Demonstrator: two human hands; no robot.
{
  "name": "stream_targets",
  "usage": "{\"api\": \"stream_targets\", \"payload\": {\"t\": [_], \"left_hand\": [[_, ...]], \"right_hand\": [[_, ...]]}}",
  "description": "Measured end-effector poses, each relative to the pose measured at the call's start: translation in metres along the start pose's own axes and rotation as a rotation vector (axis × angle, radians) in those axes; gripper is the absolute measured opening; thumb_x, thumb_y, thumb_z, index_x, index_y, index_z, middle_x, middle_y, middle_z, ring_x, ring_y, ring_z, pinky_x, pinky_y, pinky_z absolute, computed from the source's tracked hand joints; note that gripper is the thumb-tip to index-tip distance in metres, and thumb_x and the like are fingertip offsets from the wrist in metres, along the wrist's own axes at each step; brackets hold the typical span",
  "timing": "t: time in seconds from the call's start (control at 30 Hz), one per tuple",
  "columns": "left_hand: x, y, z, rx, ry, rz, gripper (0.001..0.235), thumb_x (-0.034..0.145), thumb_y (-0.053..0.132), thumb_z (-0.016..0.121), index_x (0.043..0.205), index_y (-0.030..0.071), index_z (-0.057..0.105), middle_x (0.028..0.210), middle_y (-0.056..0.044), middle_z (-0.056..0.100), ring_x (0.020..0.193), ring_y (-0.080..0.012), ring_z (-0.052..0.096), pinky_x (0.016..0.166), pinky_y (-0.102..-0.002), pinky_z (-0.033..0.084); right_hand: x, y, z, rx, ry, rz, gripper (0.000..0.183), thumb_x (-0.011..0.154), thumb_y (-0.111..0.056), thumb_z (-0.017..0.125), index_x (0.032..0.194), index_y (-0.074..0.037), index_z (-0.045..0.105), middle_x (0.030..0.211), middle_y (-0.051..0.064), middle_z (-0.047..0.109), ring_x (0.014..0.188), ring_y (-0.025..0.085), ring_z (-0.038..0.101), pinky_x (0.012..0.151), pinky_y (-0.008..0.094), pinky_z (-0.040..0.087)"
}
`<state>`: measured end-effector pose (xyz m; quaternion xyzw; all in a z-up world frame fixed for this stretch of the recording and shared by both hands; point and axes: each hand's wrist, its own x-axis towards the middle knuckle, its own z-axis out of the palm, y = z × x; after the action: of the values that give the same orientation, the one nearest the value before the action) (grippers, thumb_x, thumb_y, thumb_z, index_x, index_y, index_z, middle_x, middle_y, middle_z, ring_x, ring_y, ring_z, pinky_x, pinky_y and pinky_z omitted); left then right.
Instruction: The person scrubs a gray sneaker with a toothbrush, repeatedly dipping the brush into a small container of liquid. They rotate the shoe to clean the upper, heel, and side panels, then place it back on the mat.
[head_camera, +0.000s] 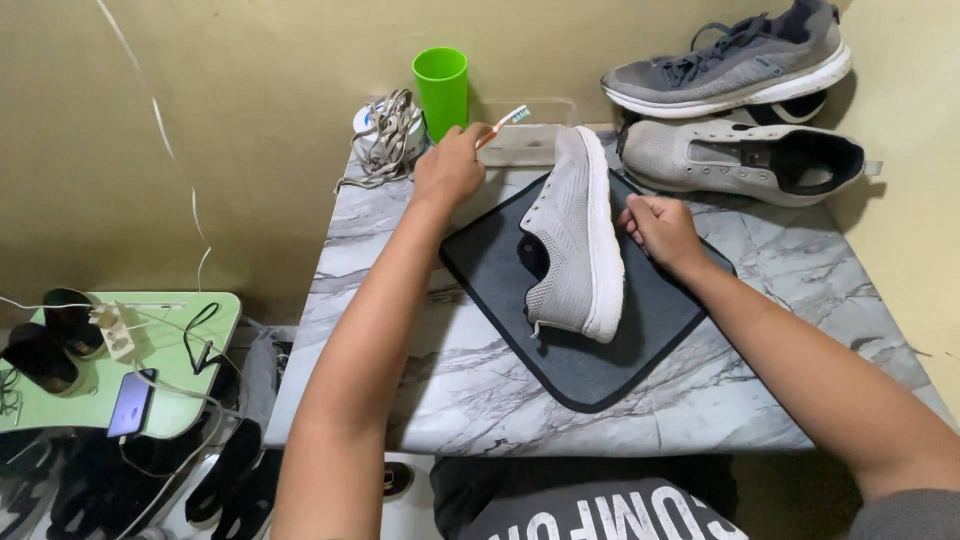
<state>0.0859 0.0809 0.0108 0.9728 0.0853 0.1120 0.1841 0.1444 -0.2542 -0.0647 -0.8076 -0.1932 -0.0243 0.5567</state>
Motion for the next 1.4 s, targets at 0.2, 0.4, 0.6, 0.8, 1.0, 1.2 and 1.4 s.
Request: {"api": "stream_targets", "payload": {"t": [0.2,0.4,0.6,0.8,1.0,1.2,1.4], "left_hand": [[-0.021,-0.007,-0.016,-0.107,-0.027,0.01,0.041,0.108,0.025,0.044,0.146,0.038,0.051,0.13,-0.015,0.061,0.125,-0.0389,0.062,0.101,-0.055,0.052],[-0.042,-0.001,-0.017,-0.251,0.086,0.154,0.042,0.105,0.007,0.046,0.141,0.03,0.043,0.118,-0.017,0.058,0.116,-0.0459,0.062,0.098,-0.059,0.05],[-0.074,0.012,-0.036,-0.365,0.136,0.284,0.04,0.104,0.005,0.045,0.138,0.026,0.045,0.119,-0.017,0.059,0.12,-0.0462,0.06,0.102,-0.061,0.044],[-0.106,-0.005,-0.029,-0.575,0.136,0.324,0.029,0.095,0.025,0.045,0.121,0.023,0.057,0.081,-0.01,0.059,0.083,-0.0343,0.061,0.083,-0.049,0.048],[-0.147,0.038,-0.055,-0.473,0.112,0.533,0.051,0.099,0.052,0.041,0.065,0.021,0.06,0.054,-0.002,0.054,0.061,-0.0262,0.058,0.07,-0.035,0.049],[-0.146,0.034,-0.036,-0.101,0.299,0.72,0.062,0.101,0.051,0.047,0.049,0.019,0.054,0.044,-0.003,0.049,0.054,-0.0228,0.054,0.072,-0.037,0.04],[-0.129,0.022,-0.009,-0.062,0.358,0.662,0.055,0.096,0.047,0.049,0.049,0.022,0.063,0.043,0.001,0.051,0.051,-0.016,0.051,0.071,-0.034,0.04]], "right_hand": [[-0.006,-0.01,0.001,0.02,0.003,0.029,0.038,0.105,-0.026,0.055,0.074,-0.007,0.067,0.047,0.007,0.05,0.037,0.013,0.048,0.035,0.025,0.039],[-0.005,-0.009,0.004,0.033,0.02,0.019,0.039,0.105,-0.027,0.056,0.073,-0.007,0.067,0.045,0.008,0.049,0.035,0.012,0.047,0.034,0.023,0.039],[-0.004,-0.002,0.001,0.001,0.012,0.003,0.04,0.106,-0.027,0.056,0.073,-0.007,0.067,0.046,0.008,0.05,0.036,0.013,0.048,0.035,0.024,0.04],[-0.004,-0.002,0.001,-0.005,0.005,-0.008,0.037,0.106,-0.026,0.055,0.076,-0.008,0.068,0.049,0.008,0.051,0.039,0.012,0.049,0.038,0.023,0.04],[0.002,0.011,-0.002,-0.058,0.0,-0.062,0.036,0.107,-0.025,0.056,0.077,-0.009,0.07,0.052,0.006,0.055,0.045,0.011,0.054,0.041,0.025,0.043],[-0.007,0.002,-0.002,-0.078,-0.012,-0.074,0.038,0.107,-0.026,0.055,0.076,-0.01,0.071,0.052,0.005,0.056,0.047,0.011,0.054,0.046,0.025,0.044],[-0.01,-0.006,-0.003,-0.047,-0.019,-0.1,0.036,0.107,-0.023,0.056,0.079,-0.009,0.072,0.058,0.006,0.06,0.053,0.011,0.058,0.052,0.026,0.047]]}}
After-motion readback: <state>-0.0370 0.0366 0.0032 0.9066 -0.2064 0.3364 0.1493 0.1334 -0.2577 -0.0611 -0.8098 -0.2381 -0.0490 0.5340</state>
